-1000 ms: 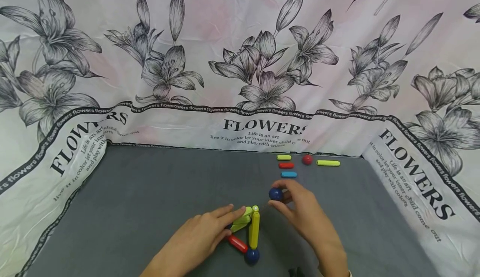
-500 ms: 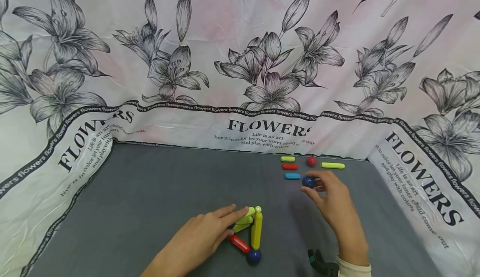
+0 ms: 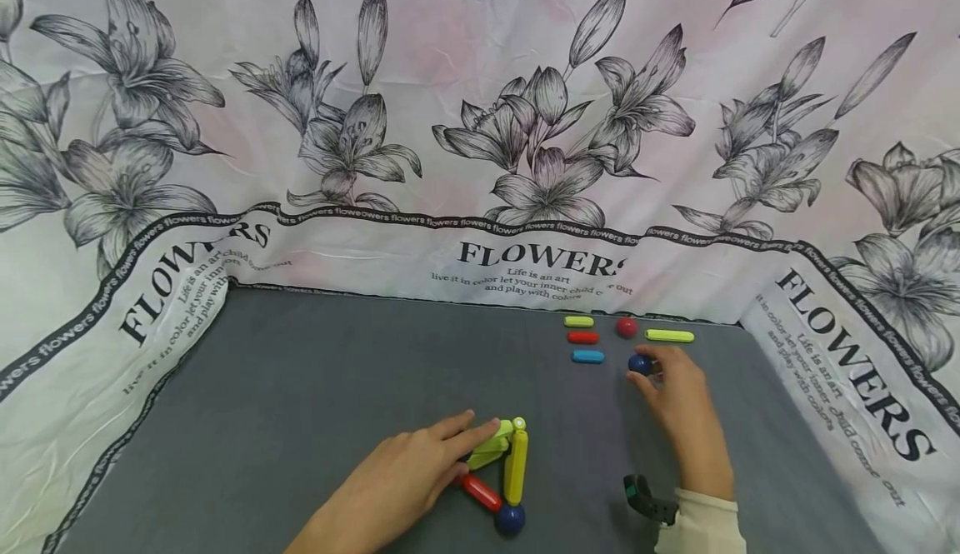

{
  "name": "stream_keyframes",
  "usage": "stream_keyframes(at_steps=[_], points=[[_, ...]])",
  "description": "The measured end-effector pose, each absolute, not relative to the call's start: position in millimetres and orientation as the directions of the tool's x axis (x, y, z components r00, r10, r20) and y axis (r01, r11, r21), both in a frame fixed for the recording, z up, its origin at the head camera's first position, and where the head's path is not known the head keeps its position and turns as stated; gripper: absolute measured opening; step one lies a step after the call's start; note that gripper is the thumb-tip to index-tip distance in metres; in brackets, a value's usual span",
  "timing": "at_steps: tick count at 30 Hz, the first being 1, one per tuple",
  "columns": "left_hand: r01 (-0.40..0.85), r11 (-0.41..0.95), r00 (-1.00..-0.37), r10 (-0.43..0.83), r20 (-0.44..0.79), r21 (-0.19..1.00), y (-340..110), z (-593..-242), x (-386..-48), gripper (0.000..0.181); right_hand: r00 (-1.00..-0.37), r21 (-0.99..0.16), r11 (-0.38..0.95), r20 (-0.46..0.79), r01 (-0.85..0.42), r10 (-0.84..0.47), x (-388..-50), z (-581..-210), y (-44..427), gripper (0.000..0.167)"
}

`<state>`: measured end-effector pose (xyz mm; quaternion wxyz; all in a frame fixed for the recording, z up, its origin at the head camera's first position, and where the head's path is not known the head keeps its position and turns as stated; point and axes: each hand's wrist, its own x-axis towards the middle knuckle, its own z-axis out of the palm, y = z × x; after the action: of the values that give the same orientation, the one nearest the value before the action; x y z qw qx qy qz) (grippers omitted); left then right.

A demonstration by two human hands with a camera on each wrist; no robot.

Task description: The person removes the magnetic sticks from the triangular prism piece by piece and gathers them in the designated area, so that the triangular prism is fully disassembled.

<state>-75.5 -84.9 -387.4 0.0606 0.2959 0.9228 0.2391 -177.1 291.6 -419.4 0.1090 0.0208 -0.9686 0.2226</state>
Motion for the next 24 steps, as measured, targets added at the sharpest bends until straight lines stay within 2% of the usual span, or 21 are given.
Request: stream_keyframes(at_steps=[16,24], points=[[0.498,0.733,-0.839,0.543,0.042,0.463,-90,-392,-77,0.058,-0.99,-0.424,0.905,0.139,-0.046,0.015,-217,-454,322,0.045],[0.39,0.742,-0.886,0.463,0.003,0.546,-93,-393,-77,0.053,-0.991,-0.419,0.905,0.134,-0.07,-0.014,-228,-456,322,0.046]])
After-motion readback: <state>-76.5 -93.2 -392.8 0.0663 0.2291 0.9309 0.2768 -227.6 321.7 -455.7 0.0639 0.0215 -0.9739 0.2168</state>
